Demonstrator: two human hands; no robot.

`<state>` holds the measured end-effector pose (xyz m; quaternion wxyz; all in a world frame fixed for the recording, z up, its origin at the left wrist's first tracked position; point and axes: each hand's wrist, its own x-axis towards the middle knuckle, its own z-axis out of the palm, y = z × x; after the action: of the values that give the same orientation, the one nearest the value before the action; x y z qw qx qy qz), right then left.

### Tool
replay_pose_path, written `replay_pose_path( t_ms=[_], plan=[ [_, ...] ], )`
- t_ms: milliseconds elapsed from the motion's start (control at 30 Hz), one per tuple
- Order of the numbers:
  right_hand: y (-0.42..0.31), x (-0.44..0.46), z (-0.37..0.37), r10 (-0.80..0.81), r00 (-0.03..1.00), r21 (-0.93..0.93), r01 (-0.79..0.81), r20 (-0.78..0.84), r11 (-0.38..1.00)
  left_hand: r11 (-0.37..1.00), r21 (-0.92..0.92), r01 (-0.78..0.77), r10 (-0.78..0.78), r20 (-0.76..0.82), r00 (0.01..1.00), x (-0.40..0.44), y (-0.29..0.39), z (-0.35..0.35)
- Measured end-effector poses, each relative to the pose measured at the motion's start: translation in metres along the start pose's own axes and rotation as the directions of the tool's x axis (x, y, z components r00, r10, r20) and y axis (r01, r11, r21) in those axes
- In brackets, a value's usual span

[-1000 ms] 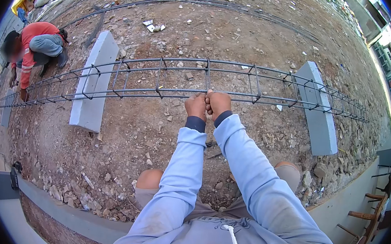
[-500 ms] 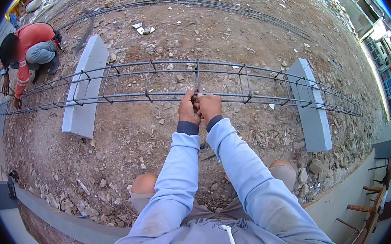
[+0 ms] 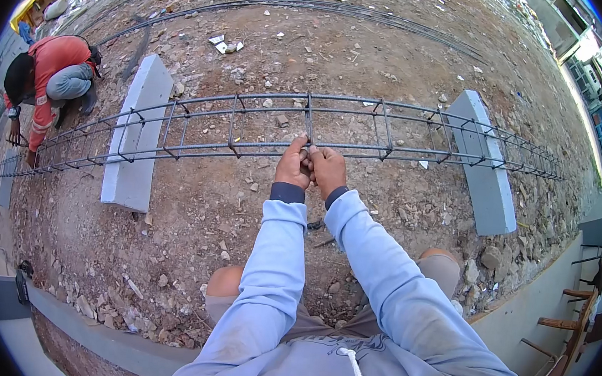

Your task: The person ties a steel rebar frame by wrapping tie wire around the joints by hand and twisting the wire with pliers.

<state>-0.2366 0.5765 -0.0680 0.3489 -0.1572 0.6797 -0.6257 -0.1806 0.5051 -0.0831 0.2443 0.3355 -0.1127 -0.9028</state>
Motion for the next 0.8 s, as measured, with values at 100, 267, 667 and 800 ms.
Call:
replay_pose_path(
  t_ms=[100, 267, 667, 800],
  plan=[
    [-0.005, -0.001, -0.005, 0.050, 0.998, -0.008, -0.050, 0.034, 0.999, 0.999, 0.035, -0.038, 0.035, 0.081, 0.996, 0.002, 0.002, -0.005],
    [-0.005, -0.005, -0.005, 0.057, 0.998, -0.022, -0.057, 0.037, 0.998, 0.996, 0.086, -0.012, -0.007, 0.213, 0.977, 0.013, 0.004, -0.023],
    [-0.041, -0.035, -0.025, -0.331, 0.909, -0.792, 0.390, 0.251, 0.470, 0.906, 0.364, -0.215, 0.181, 0.125, 0.976, 0.001, 0.003, -0.019],
    [-0.072, -0.026, -0.001, -0.254, 0.856, -0.838, 0.504, 0.451, 0.209, 0.935, 0.257, -0.245, 0.220, 0.119, 0.968, 0.013, -0.006, -0.022]
  ],
)
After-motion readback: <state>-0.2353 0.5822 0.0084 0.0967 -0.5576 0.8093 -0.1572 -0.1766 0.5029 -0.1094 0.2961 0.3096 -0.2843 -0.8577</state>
